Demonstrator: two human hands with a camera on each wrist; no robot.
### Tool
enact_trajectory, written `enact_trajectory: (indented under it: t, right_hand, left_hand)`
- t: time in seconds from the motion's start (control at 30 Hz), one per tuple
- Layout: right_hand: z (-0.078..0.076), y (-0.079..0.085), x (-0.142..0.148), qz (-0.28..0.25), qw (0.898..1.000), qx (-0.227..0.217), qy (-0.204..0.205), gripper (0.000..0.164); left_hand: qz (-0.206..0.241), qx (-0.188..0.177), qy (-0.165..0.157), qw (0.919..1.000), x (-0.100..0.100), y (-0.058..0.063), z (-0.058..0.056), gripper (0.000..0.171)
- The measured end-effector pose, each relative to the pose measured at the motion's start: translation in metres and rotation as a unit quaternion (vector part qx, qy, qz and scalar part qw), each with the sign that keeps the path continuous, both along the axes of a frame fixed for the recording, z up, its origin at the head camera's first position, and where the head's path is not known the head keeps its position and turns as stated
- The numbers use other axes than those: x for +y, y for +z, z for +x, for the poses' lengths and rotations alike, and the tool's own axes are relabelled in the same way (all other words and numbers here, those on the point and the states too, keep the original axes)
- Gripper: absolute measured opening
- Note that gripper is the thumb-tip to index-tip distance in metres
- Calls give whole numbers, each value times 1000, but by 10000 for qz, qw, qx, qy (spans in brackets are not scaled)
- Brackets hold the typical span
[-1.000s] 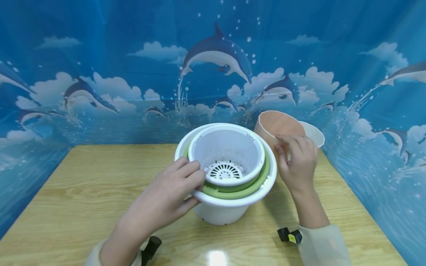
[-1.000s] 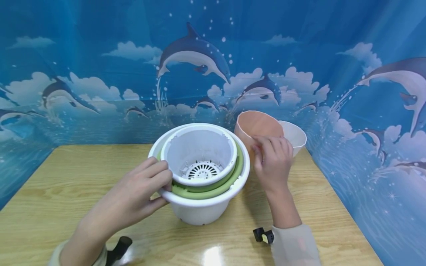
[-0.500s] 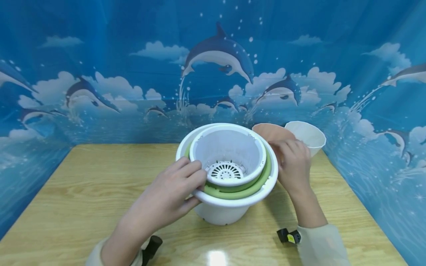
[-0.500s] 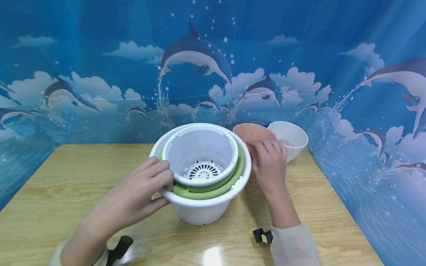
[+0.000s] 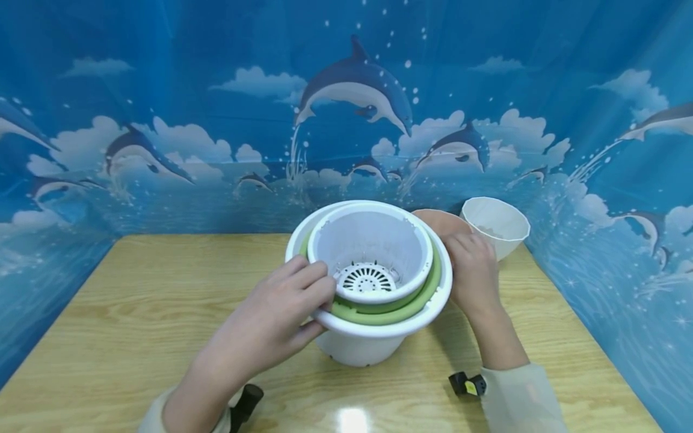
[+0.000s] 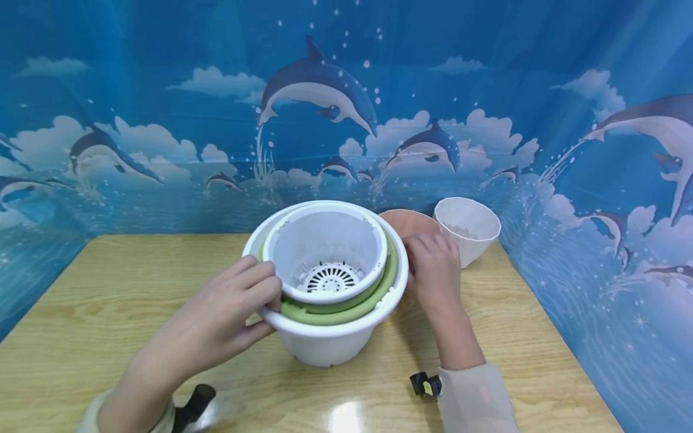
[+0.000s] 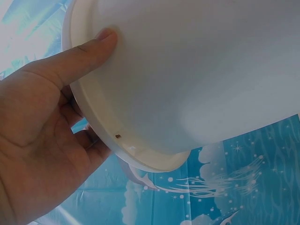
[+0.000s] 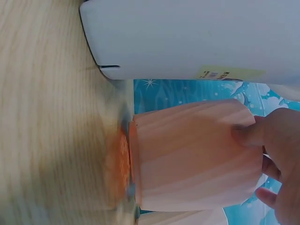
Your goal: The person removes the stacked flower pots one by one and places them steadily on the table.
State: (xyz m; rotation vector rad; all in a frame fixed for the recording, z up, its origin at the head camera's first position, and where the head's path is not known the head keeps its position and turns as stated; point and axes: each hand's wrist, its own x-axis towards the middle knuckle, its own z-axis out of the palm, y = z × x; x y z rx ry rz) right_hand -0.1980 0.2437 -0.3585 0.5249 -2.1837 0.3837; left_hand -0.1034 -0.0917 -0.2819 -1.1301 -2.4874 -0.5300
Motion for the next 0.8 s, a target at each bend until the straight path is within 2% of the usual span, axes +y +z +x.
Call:
enact_trajectory:
  t: [0.23,0.43,0.63,0.8]
  right_hand:
    - [-1,-3,2,143,9989,-437,-9,8]
    - [1,-5,2,166,9966,-785,-182,10]
    - [0,-6,1,128,9940,-1016,-389,20]
    - [0,-6,0,134,9938,-1004,-457,14]
  left_hand:
    - [-3,-20,7,10000,0,0,0,38]
    - [-15,-13,1,10000,0,0,1,38]
    - [-20,-9,13,10000,0,-1,1,38]
    - [-18,-10,14,10000,0,-1,1,38]
